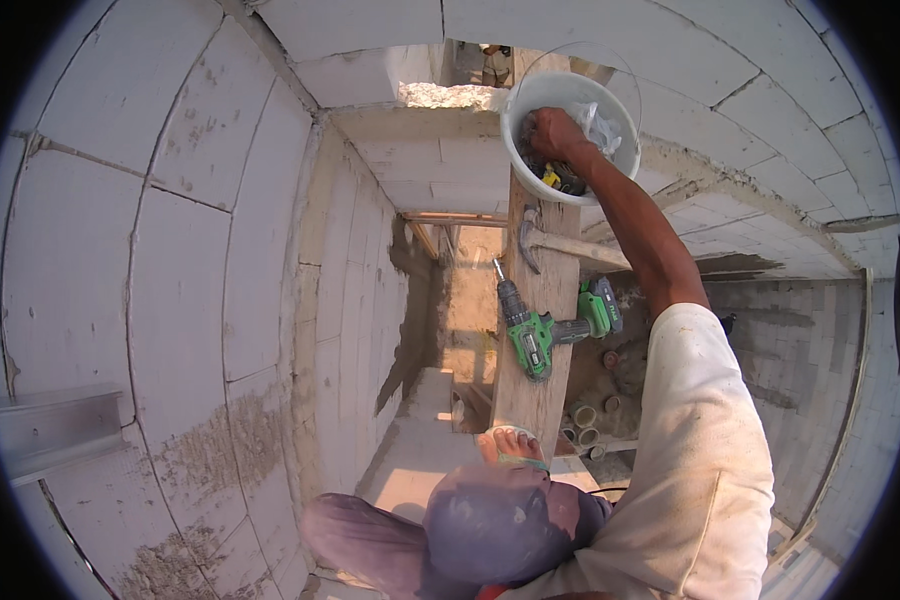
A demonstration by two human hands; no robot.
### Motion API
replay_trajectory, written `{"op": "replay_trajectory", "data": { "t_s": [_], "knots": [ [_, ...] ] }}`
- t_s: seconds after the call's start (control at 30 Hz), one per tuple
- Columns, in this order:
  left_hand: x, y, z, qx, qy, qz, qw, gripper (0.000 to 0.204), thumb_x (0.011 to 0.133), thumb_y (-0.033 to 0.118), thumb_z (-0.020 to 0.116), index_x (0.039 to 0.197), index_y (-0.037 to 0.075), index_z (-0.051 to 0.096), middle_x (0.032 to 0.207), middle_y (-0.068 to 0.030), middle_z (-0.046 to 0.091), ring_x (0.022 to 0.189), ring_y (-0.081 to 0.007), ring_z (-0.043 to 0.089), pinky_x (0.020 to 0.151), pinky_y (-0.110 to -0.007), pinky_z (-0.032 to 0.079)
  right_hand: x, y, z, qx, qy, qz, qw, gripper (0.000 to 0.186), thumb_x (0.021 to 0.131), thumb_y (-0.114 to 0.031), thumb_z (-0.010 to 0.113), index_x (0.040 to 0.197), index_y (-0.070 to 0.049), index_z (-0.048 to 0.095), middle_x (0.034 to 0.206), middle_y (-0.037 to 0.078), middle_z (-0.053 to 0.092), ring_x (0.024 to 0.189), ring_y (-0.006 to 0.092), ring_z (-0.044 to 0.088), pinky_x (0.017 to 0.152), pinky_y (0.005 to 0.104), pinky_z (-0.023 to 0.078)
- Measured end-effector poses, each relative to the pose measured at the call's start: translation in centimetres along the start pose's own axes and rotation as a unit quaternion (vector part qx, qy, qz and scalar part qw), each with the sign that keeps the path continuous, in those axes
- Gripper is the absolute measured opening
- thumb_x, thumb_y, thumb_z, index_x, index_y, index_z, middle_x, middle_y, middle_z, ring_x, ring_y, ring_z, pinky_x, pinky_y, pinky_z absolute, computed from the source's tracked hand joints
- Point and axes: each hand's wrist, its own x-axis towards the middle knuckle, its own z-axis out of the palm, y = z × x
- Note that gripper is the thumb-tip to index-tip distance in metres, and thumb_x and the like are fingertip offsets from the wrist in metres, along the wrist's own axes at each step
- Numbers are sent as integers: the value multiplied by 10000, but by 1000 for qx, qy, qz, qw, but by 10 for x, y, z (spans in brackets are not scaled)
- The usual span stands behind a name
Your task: The person installs white metal frame pieces on a rooftop structure. They use a cordless drill to secure the frames to wooden supports and a hammer to tap nails into the wall. The person handles metal strips, a drill, a hammer, and a bucket of fasteners.
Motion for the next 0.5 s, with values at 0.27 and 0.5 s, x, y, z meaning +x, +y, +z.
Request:
{"op": "replay_trajectory", "data": {
  "t_s": [0.27,0.5],
  "knots": [
    [-6,11,-13,-115,-85,-37,989,971,1047,617,466,1646,-42,79,1718,-299,-39,1562,-480,110,1186,-695,221,-77,5,-46,266,166,18,949,239,895,-190,788,1052,-11,772,1012,146,770,944,249,735,876,367,554],
    [-98,274,-212,-653,-462,-292,525,612,1141,411,305,1484,-73,455,1504,-230,506,1433,-366,479,1169,-506,414,-259,-186,-78,444,31,-182,877,182,906,-192,813,994,-49,743,901,31,635,804,156,608,728,341,499]
  ]
}}
